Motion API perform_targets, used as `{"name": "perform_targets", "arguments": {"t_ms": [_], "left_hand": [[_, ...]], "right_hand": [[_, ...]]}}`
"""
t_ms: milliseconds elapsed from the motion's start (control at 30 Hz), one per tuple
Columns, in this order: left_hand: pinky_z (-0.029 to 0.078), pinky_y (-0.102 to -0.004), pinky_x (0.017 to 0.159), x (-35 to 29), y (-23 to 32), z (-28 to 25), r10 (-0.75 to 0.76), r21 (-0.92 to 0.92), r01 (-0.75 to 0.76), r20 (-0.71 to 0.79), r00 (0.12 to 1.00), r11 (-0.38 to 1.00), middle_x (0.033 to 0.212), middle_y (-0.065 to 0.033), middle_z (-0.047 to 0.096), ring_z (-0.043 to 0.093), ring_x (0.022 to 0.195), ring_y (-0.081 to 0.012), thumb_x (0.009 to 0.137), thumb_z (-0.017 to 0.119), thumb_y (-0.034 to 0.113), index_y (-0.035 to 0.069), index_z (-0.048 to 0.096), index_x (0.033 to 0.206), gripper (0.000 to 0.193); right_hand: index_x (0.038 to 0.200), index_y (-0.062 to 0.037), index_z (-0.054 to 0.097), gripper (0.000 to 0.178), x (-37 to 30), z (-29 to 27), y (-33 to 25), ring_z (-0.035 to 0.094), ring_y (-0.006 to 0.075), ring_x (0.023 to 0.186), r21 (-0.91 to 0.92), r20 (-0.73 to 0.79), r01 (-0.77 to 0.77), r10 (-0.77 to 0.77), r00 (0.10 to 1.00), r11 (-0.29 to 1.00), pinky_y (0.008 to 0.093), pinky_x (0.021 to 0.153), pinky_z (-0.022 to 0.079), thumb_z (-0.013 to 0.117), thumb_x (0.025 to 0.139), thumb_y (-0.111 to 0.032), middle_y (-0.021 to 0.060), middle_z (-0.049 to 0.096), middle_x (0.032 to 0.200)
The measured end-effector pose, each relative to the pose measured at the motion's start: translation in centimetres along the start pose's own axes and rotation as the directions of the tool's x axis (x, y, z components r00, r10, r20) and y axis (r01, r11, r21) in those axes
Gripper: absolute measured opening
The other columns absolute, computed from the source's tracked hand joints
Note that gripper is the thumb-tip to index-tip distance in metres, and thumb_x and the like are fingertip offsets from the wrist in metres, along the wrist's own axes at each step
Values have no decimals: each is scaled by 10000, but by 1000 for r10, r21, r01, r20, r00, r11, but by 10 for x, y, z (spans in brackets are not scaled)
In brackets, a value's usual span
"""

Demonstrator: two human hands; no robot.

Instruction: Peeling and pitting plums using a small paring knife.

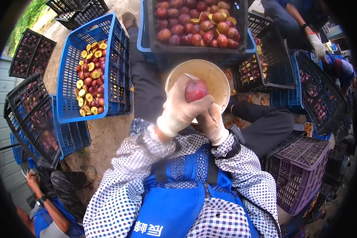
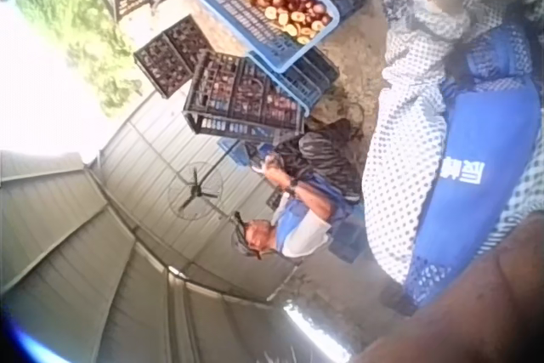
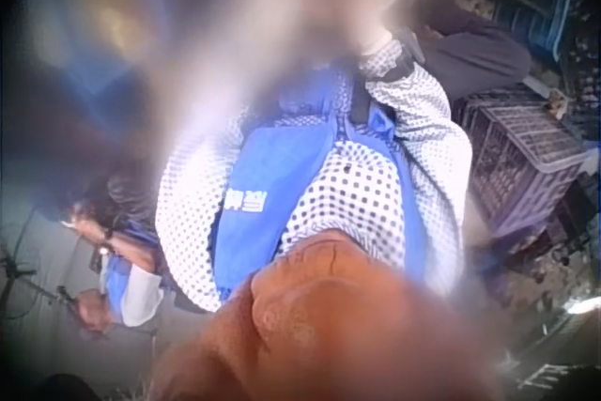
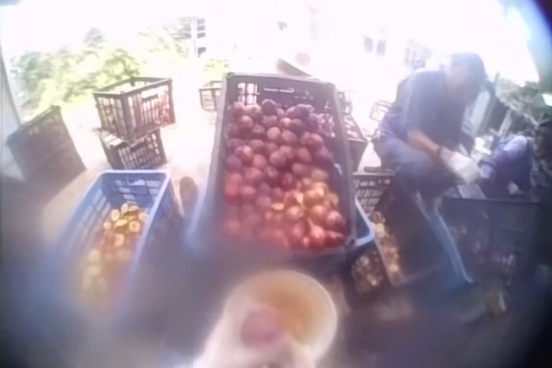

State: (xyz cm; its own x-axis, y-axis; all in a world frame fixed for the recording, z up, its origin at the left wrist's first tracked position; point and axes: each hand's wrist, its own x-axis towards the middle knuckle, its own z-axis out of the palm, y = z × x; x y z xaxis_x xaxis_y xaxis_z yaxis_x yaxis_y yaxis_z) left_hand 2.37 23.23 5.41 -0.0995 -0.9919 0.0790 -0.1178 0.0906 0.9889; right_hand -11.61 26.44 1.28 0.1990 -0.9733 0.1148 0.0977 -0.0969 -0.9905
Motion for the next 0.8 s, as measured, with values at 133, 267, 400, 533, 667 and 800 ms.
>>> {"name": "perform_targets", "arguments": {"t_ms": [133, 267, 400, 533, 667, 800], "left_hand": [[504, -319, 878, 8, 4, -16, -74, 90, 59, 175, 982, 994, 1053, -51, 619, 609, 977, -179, 682, 831, 208, 34, 613, 1105, 506], [491, -320, 893, 2, 3, 9, -144, -480, 219, 188, 972, 850, 1056, -59, 628, 598, 998, -139, 727, 814, 202, 38, 657, 1044, 390], [488, -311, 907, 1, 3, -8, -53, -122, 79, 203, 978, 989, 1072, -75, 646, 618, 996, -169, 690, 836, 178, 27, 653, 1070, 448], [485, -299, 923, 16, 28, -24, 11, -5, -10, 313, 950, 1000, 1081, -75, 654, 615, 1017, -154, 640, 867, 159, 24, 647, 1101, 528], [492, -300, 887, 5, 27, 5, -79, -565, 186, 208, 975, 804, 1054, -52, 656, 613, 979, -137, 643, 856, 165, 48, 663, 1103, 512], [495, -312, 883, 5, 33, -5, -29, -239, 71, 176, 984, 968, 1067, -68, 640, 615, 947, -161, 652, 830, 143, 16, 654, 1109, 506]], "right_hand": [[1229, -6, 600, 415, 11, -19, -14, 678, 231, 1016, -295, 180, 192, -143, 973, 936, 350, 850, 534, 734, 841, -62, 137, 683, 1104], [1195, 7, 617, 326, -6, 2, 6, 670, 199, 997, 239, -65, -123, 143, 988, 963, 338, 838, 533, 679, 884, -68, 134, 668, 1130], [1164, -13, 632, 405, 0, -18, -2, 681, 279, 1010, -110, 131, 47, -32, 991, 993, 361, 854, 539, 750, 776, -26, 161, 657, 1145], [1216, -22, 608, 484, 11, -28, -27, 660, 284, 1085, -158, 221, 101, -65, 973, 982, 372, 894, 534, 766, 759, -8, 152, 643, 1190], [1312, 2, 539, 473, -3, 8, -12, 629, 193, 1100, 387, -64, -63, 94, 993, 920, 344, 916, 521, 710, 872, -35, 93, 625, 1230], [1295, 5, 552, 488, -5, -13, -19, 659, 240, 1018, 293, 83, -107, 86, 993, 950, 352, 868, 535, 733, 844, -42, 125, 631, 1203]]}}
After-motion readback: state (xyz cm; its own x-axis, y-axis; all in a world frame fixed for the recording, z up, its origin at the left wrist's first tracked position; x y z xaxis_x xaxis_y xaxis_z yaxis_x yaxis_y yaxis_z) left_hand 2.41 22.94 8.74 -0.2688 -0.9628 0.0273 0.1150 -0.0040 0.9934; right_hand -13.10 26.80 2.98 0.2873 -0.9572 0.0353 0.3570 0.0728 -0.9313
